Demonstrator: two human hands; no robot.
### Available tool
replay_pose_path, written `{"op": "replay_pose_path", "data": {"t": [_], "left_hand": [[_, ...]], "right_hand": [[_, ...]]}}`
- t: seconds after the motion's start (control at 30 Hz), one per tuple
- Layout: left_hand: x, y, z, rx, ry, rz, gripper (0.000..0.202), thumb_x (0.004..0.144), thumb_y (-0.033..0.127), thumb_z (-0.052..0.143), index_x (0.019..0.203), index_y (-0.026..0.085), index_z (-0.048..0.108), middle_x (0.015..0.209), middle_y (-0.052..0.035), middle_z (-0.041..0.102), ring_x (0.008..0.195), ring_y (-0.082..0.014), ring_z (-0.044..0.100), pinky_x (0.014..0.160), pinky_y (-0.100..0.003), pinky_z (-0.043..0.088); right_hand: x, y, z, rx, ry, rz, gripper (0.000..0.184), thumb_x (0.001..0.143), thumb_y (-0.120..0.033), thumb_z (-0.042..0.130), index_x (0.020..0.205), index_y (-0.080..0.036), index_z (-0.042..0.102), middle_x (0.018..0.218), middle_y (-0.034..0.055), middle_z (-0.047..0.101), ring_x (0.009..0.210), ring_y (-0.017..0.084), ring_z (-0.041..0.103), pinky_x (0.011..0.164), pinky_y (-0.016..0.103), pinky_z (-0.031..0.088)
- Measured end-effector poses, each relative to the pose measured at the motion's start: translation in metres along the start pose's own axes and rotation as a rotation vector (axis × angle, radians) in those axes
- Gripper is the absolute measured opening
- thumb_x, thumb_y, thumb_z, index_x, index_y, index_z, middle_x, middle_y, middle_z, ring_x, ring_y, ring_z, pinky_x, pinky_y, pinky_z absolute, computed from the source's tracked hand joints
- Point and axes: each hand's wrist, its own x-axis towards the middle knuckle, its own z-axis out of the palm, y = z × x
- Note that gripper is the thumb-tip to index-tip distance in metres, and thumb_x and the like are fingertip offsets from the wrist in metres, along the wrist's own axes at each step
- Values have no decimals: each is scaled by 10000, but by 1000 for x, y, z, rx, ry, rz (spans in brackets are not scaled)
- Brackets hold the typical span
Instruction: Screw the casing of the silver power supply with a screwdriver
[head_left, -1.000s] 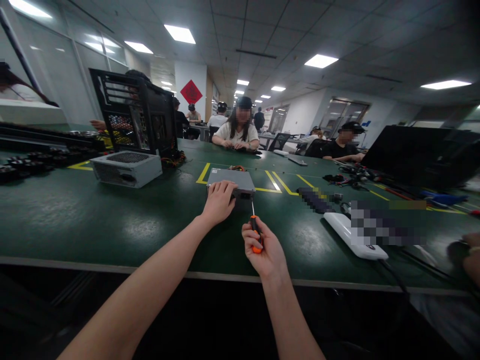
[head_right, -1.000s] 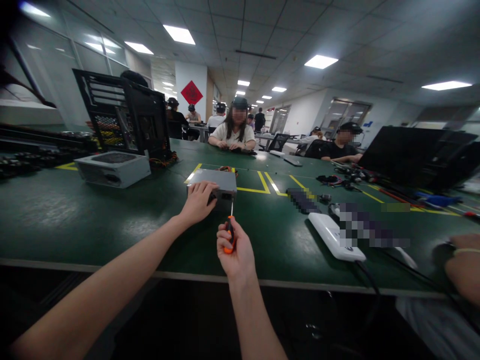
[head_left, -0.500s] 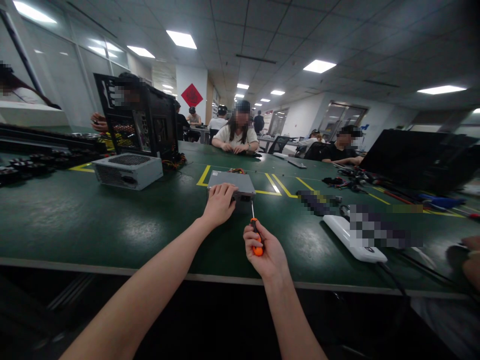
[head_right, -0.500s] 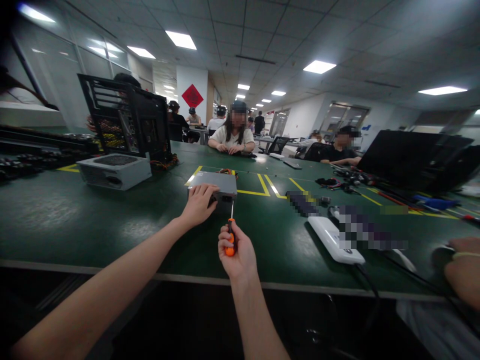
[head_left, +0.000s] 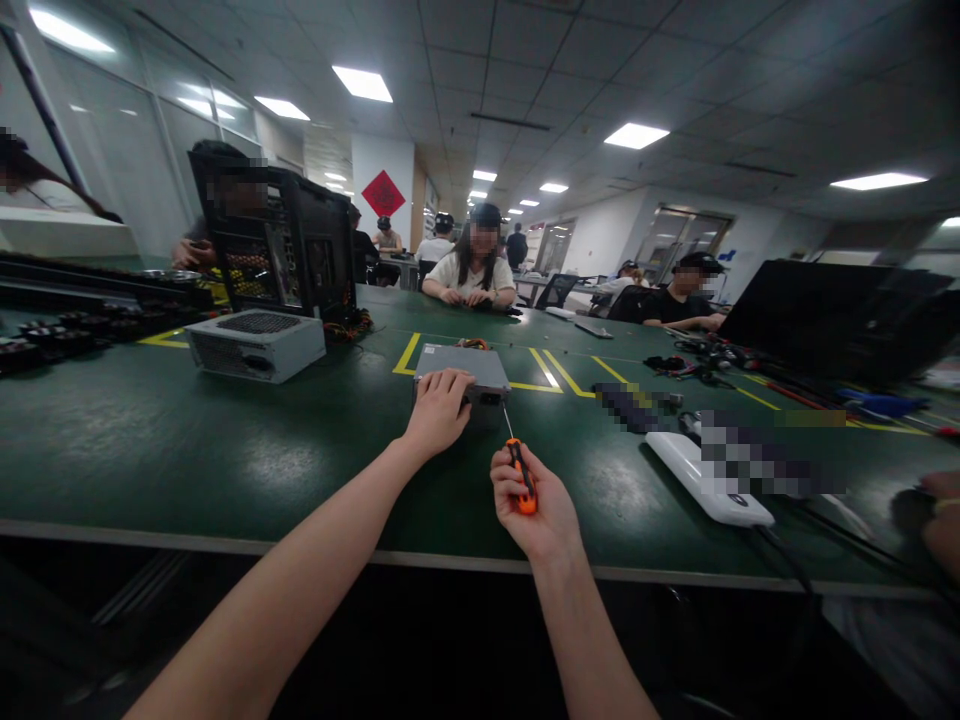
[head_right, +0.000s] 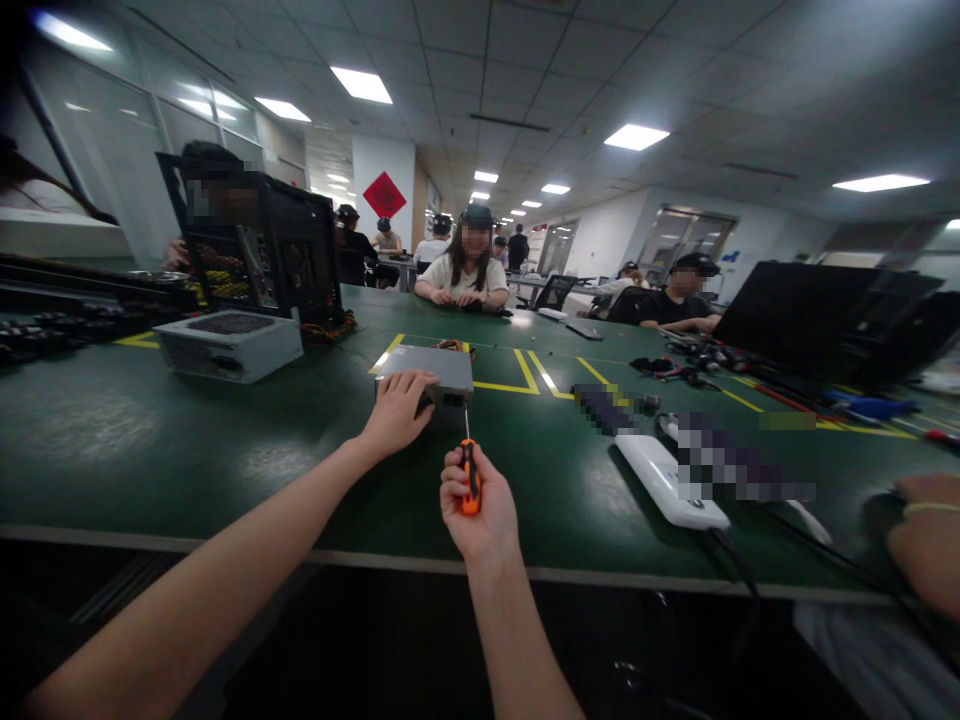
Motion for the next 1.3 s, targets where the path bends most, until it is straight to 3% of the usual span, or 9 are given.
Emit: {"op": "replay_pose_path", "data": {"t": [0.13,0.27,0.53,0.67,0.87,1.1,1.2,1.3], "left_hand": [[0,1,0,1,-3,-5,337,761,173,491,1094,221,472,1140,-60,510,1054,-227,445,933,-380,298],[-1,2,0,6,-8,-5,348,763,169,487,1106,220,468,1155,-63,506,1065,-229,440,941,-382,292],[-1,0,2,9,6,0,344,756,169,498,1095,221,471,1150,-55,508,1060,-227,442,940,-379,292],[-1,0,2,12,1,-1,348,757,174,502,1100,224,469,1154,-52,508,1059,-225,442,944,-381,291],[0,0,3,11,11,10,348,752,175,507,1095,226,473,1143,-51,513,1058,-227,444,933,-383,300],[0,1,2,13,-4,1,342,756,172,497,1093,223,475,1153,-61,509,1072,-232,442,943,-391,291],[0,2,1,10,-5,-2,340,758,170,494,1093,223,474,1155,-61,509,1072,-233,445,942,-391,294],[0,2,1,5,-3,5,344,756,172,500,1095,224,470,1150,-57,511,1070,-226,444,940,-385,295]], "right_hand": [[0,0,0,-46,-23,17,226,924,-257,285,923,-130,472,666,-29,425,423,5,382,310,67,332],[1,0,1,-23,21,10,175,912,-272,343,853,-141,443,681,-32,427,398,-8,352,271,62,277],[0,-3,1,-77,-25,10,229,926,-259,290,949,-122,472,677,-20,438,439,6,394,305,64,327],[2,-2,2,-68,43,-43,159,906,-248,361,861,-127,453,688,-20,443,412,-8,362,272,55,276],[2,-4,-1,-85,4,12,216,923,-249,307,939,-121,481,673,-18,460,456,9,425,329,64,368],[3,-6,-1,-70,52,-5,162,904,-234,370,828,-121,456,694,-10,452,443,-5,393,307,48,314],[2,-6,-2,-49,3,15,189,917,-245,330,874,-119,465,683,-12,455,461,4,409,351,64,378],[2,-6,-2,-47,-20,27,228,924,-253,292,949,-116,473,670,-17,445,442,10,395,328,73,357]]}}
